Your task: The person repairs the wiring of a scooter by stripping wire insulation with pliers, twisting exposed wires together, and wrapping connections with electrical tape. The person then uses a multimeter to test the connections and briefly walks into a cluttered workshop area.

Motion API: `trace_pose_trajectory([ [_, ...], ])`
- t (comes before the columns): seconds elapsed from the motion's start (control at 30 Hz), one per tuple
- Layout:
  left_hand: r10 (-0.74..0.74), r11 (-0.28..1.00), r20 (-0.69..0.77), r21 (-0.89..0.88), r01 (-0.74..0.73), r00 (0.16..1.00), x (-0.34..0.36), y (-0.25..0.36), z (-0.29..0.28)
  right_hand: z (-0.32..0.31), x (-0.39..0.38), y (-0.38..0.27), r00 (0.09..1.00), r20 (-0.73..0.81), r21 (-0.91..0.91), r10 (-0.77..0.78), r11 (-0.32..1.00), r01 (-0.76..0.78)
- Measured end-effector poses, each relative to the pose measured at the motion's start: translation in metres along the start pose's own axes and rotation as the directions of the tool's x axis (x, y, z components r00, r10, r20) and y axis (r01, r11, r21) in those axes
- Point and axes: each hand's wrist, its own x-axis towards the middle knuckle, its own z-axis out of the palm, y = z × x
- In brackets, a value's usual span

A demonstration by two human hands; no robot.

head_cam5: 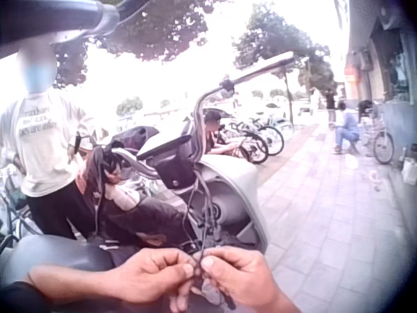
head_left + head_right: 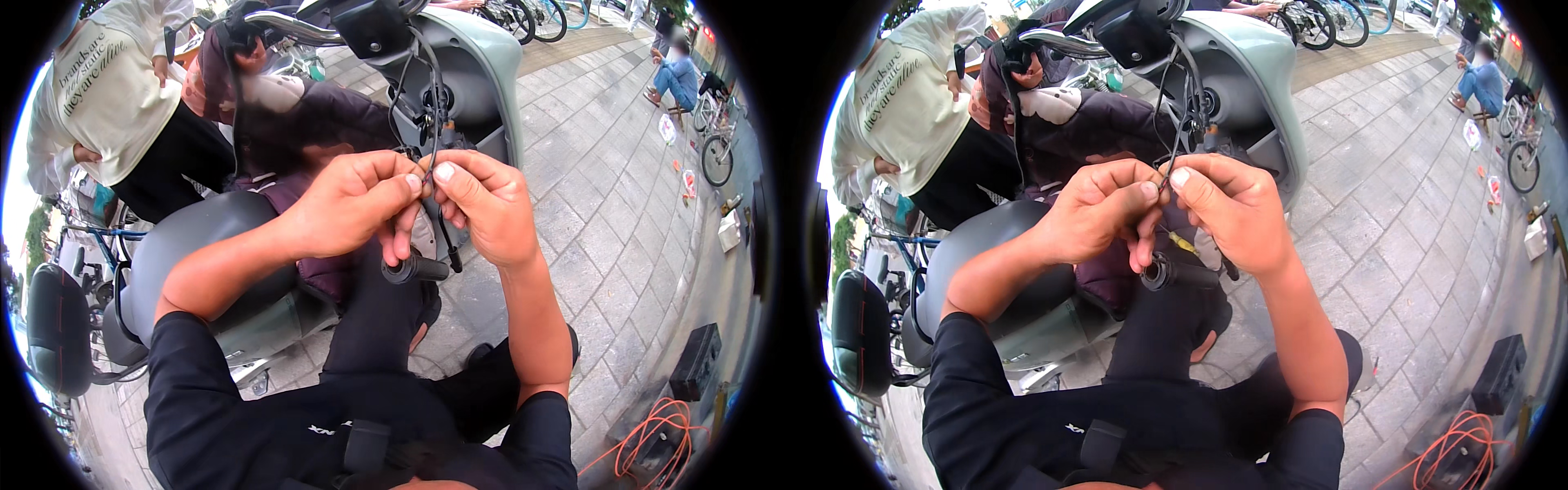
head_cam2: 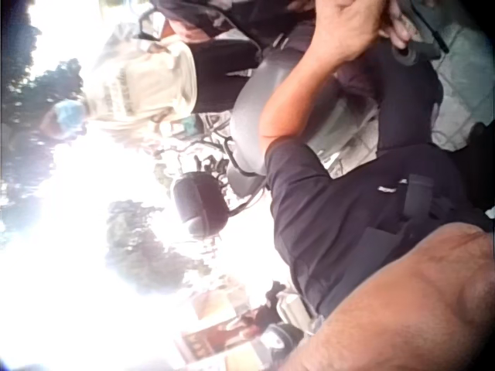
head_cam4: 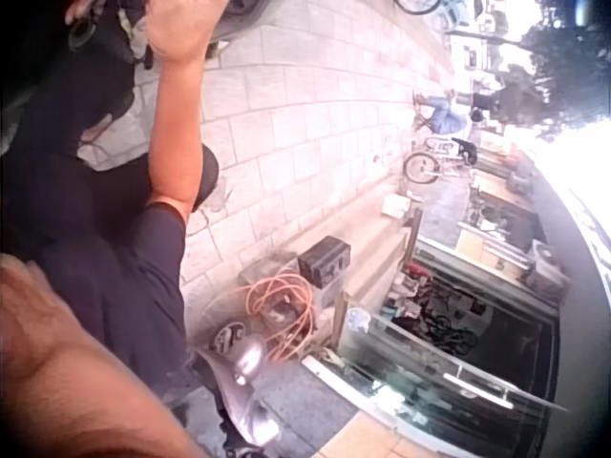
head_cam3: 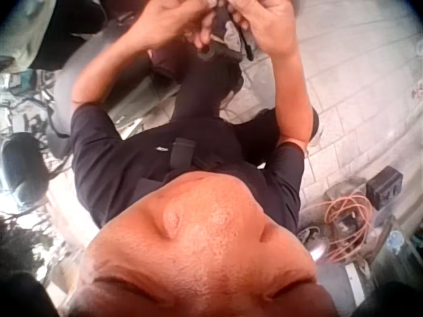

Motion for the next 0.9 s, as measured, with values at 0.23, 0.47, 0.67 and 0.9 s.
trace_pose_trajectory([
  [0.23, -0.066, 0.981, -0.001, -0.181, 0.065, 0.998, -0.003, -0.004, -0.004, 0.004, 0.007, 0.018, 0.992, 0.044, 0.299, 0.118, 0.946, -0.126],
  [0.47, -0.059, 0.975, 0.069, -0.21, 0.072, 0.996, 0.017, -0.014, 0.0, -0.007, -0.004, 0.009, 0.983, -0.04, 0.259, 0.18, 0.952, -0.164],
  [0.67, 0.379, 0.834, -0.161, 0.487, -0.261, 0.911, -0.012, -0.019, 0.001, -0.08, -0.114, -0.046, 0.846, -0.452, -0.367, -0.284, 0.923, 0.114],
  [0.9, 0.468, 0.798, -0.17, 0.503, -0.332, 0.867, 0.006, -0.019, -0.043, -0.201, -0.393, 0.087, -0.082, -0.992, -0.08, -0.097, 0.979, -0.186],
])
